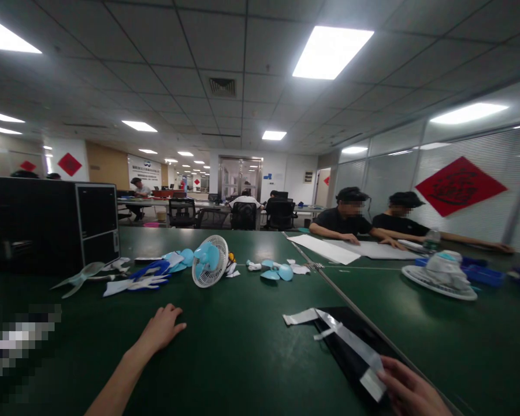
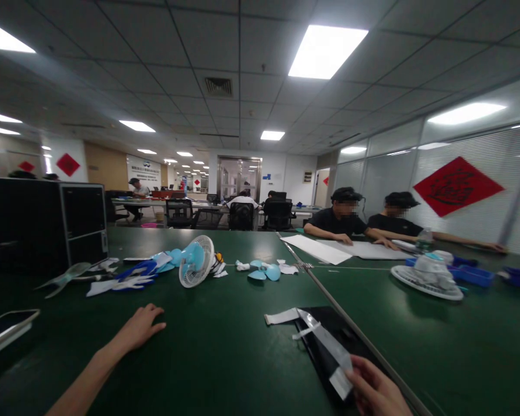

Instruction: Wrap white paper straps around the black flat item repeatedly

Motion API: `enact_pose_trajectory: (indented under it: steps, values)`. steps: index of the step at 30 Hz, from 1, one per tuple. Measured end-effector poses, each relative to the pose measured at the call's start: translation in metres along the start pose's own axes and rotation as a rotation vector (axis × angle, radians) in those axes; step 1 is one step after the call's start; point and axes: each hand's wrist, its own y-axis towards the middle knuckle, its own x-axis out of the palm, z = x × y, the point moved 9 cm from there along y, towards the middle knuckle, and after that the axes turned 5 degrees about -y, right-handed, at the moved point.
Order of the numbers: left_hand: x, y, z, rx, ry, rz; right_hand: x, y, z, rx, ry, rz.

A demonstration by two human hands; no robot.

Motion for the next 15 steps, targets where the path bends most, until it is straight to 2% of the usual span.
enact_pose_trajectory:
  steps: [7,12,15]
  values:
    - [0.0,0.001,0.001,0.012,0.016,0.022,0.004,0.007,-0.04,-0.097,0.213,0.036]
    - [-0.001,0.001,0.002,0.013,0.043,0.041,0.017,0.043,-0.062,-0.179,0.334,0.001]
    - [-0.002,0.0,0.003,0.017,0.028,0.035,0.019,0.072,-0.056,-0.161,0.379,0.03]
